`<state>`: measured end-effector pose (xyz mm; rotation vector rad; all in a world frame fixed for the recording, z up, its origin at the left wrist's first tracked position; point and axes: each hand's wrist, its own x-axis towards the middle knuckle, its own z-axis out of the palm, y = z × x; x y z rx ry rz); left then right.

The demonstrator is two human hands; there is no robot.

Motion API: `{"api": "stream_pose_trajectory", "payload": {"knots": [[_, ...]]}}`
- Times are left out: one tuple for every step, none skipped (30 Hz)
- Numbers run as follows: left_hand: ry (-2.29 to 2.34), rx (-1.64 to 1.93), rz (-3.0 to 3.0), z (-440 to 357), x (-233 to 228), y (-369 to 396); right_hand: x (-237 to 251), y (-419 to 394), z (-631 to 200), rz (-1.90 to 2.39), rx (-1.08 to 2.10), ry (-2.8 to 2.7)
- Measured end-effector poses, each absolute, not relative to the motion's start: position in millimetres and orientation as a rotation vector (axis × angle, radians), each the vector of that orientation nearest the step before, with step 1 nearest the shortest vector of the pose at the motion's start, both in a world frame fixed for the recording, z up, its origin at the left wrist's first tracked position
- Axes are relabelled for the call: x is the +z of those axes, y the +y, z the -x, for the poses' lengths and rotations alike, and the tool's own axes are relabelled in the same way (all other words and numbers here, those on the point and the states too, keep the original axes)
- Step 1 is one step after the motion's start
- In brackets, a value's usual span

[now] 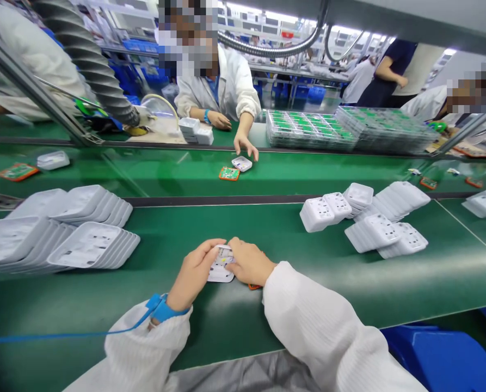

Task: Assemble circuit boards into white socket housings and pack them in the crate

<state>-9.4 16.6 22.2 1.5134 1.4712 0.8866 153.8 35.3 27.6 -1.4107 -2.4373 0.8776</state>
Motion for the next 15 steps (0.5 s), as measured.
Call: {"api": "stream_pose_trajectory", "payload": {"knots": [[1.490,0.885,-1.505,9.2,20.0,17.9,27.0,39.7,-152.7,1.425,0.944,-2.411],[1.511,0.900,-1.498,9.6,18.1,19.0,27.3,47.1,-152.9,1.451,1.015,-2.368],[1.537,0.937,-1.495,10.6,16.5,19.8,29.0,57.7,-154.8,1.493,1.071,-2.312],[1.569,0.992,-1.505,12.0,15.3,20.4,32.5,71.5,-158.7,1.548,1.097,-2.248],[1.603,1.054,-1.529,13.7,14.5,20.6,37.8,88.1,-164.6,1.612,1.091,-2.182],[1.639,1.110,-1.570,15.5,13.9,20.6,44.8,106.3,-172.0,1.689,1.047,-2.112],[1.674,1.151,-1.623,17.0,13.6,20.4,53.1,125.1,-180.5,1.745,0.972,-2.052],[1.710,1.174,-1.679,18.4,13.5,20.1,62.1,143.0,-189.0,1.793,0.886,-1.990],[1.740,1.182,-1.733,19.4,13.4,19.9,70.8,158.1,-196.6,1.840,0.729,-1.890],[1.767,1.182,-1.782,20.6,13.4,19.8,78.4,169.0,-202.4,1.837,0.527,-1.785],[1.794,1.183,-1.823,22.4,13.7,19.6,84.2,174.4,-205.8,1.794,0.369,-1.735],[1.826,1.179,-1.865,25.4,14.4,19.2,87.6,173.4,-206.6,1.722,0.246,-1.734],[1.866,1.167,-1.915,30.3,15.6,18.4,88.1,166.0,-205.0,1.634,0.174,-1.792],[1.920,1.154,-1.968,37.8,17.2,16.8,85.8,152.6,-201.6,1.540,0.161,-1.914],[1.988,1.146,-2.012,48.2,19.0,14.6,80.7,134.8,-196.9,1.465,0.174,-2.039]]}}
